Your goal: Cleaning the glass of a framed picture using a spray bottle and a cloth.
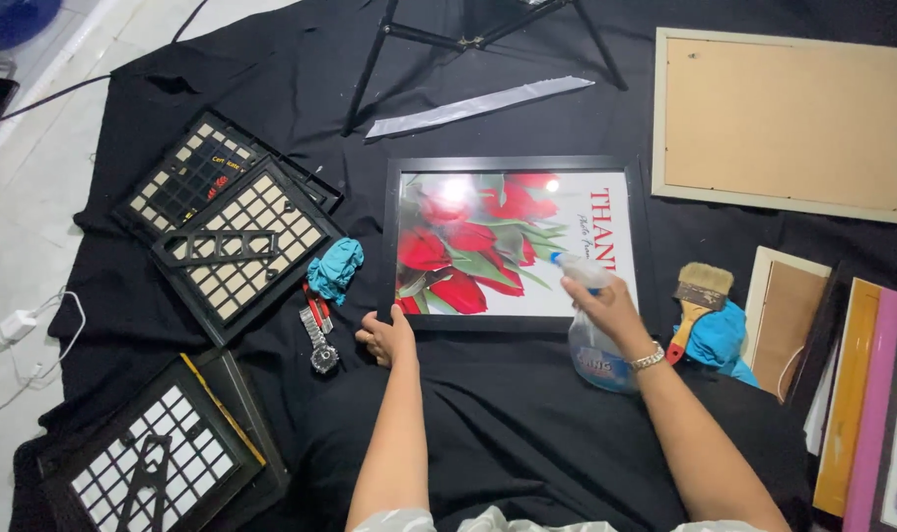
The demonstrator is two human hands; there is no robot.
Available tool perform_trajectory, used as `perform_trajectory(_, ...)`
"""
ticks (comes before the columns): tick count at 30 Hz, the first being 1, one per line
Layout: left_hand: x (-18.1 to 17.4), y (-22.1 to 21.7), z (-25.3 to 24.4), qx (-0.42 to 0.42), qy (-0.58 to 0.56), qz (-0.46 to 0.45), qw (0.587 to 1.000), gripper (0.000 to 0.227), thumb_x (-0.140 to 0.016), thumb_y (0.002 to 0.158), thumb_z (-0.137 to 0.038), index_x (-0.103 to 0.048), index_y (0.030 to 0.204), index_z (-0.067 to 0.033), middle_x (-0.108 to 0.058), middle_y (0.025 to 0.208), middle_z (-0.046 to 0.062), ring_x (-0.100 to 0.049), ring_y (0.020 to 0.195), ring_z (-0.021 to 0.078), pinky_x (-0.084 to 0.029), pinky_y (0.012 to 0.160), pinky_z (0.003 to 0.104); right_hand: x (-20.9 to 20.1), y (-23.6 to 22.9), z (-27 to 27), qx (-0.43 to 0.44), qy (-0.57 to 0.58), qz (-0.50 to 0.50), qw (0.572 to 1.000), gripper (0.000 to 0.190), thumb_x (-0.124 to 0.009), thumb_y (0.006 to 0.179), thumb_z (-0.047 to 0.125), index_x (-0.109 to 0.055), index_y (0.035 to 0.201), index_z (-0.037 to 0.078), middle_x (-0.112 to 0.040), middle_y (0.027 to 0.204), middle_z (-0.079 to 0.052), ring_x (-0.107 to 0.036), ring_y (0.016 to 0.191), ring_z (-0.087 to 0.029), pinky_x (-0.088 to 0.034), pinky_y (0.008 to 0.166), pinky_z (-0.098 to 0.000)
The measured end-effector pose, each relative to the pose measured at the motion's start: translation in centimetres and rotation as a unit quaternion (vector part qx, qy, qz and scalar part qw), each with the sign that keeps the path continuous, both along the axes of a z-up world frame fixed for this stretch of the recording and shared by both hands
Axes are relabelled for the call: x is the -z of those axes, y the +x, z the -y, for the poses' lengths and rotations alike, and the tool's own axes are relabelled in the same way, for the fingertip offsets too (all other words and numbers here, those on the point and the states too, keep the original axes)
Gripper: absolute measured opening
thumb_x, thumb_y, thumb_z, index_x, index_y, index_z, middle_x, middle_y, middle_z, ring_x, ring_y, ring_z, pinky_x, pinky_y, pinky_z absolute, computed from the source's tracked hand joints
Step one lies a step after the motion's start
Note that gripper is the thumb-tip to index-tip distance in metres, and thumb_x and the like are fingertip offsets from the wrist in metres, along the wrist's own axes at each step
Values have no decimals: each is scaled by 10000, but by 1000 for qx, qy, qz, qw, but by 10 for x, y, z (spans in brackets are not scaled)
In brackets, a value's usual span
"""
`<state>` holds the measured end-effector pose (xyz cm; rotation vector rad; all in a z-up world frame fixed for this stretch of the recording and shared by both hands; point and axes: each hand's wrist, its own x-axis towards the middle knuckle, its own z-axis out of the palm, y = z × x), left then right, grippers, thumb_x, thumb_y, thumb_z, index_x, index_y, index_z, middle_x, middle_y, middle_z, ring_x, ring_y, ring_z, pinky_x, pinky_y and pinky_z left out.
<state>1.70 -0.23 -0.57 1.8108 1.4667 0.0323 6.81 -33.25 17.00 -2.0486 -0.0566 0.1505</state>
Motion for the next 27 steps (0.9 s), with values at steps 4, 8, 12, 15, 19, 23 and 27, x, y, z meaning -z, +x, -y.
perform_trajectory(4, -6, -2, 3, 16, 18, -12, 1000, 462, -582, 975, -511, -442, 1306, -220, -344, 1416, 112, -462, 1314, 405, -377, 1076, 633, 14, 30, 43, 128, -69, -5, 989, 459, -732, 953, 411, -649, 1051, -30, -641, 1042, -255, -585, 1046, -353, -420, 978, -470)
perform_trajectory(8, -4, 0, 4, 18, 43, -23, 999, 459, -593, 972, -513, -438, 1288, -218, -355, 1387, 102, -490, 1289, 395, -404, 1040, 628, 51, 61, 114, 310, -151, 166, 924, 537, -820, 975, 383, -620, 1286, -7, -663, 1195, -285, -607, 1130, -502, -473, 994, -602)
perform_trajectory(12, -6, 1, 6, 18, 55, -33, 998, 447, -593, 972, -508, -438, 1277, -221, -374, 1371, 103, -503, 1281, 396, -421, 1030, 625, 36, 87, 139, 308, -163, 235, 908, 534, -836, 1015, 356, -602, 1375, 39, -649, 1241, -280, -585, 1122, -540, -454, 983, -641)
perform_trajectory(15, -6, 3, 6, 18, 61, -37, 997, 445, -587, 976, -509, -439, 1276, -214, -364, 1392, 103, -507, 1288, 395, -428, 1036, 629, 59, 102, 155, 332, -127, 204, 912, 608, -874, 978, 371, -558, 1449, 153, -652, 1267, -232, -590, 1177, -485, -468, 986, -594)
perform_trajectory(19, -3, 2, 7, 14, 71, -37, 997, 437, -587, 976, -504, -430, 1262, -213, -358, 1378, 105, -513, 1271, 404, -430, 1025, 633, 100, 125, 188, 344, -127, 168, 915, 524, -818, 1020, 242, -543, 1443, 97, -642, 1282, -256, -594, 1183, -475, -470, 989, -590)
perform_trajectory(23, -6, 2, 5, 15, 68, -42, 997, 442, -574, 985, -509, -412, 1277, -219, -350, 1373, 93, -517, 1270, 385, -429, 1027, 618, 114, 118, 213, 316, -139, 63, 936, 600, -764, 976, 121, -498, 1513, 116, -521, 1435, -251, -648, 1166, -347, -538, 1010, -493)
perform_trajectory(27, -11, 1, 7, 27, 63, -39, 997, 453, -567, 978, -524, -405, 1272, -220, -317, 1439, 98, -507, 1291, 400, -416, 1056, 620, 217, 100, 306, 312, -330, -63, 889, 456, -716, 908, 360, -647, 1313, 160, -713, 1151, -124, -657, 1132, -340, -520, 901, -523)
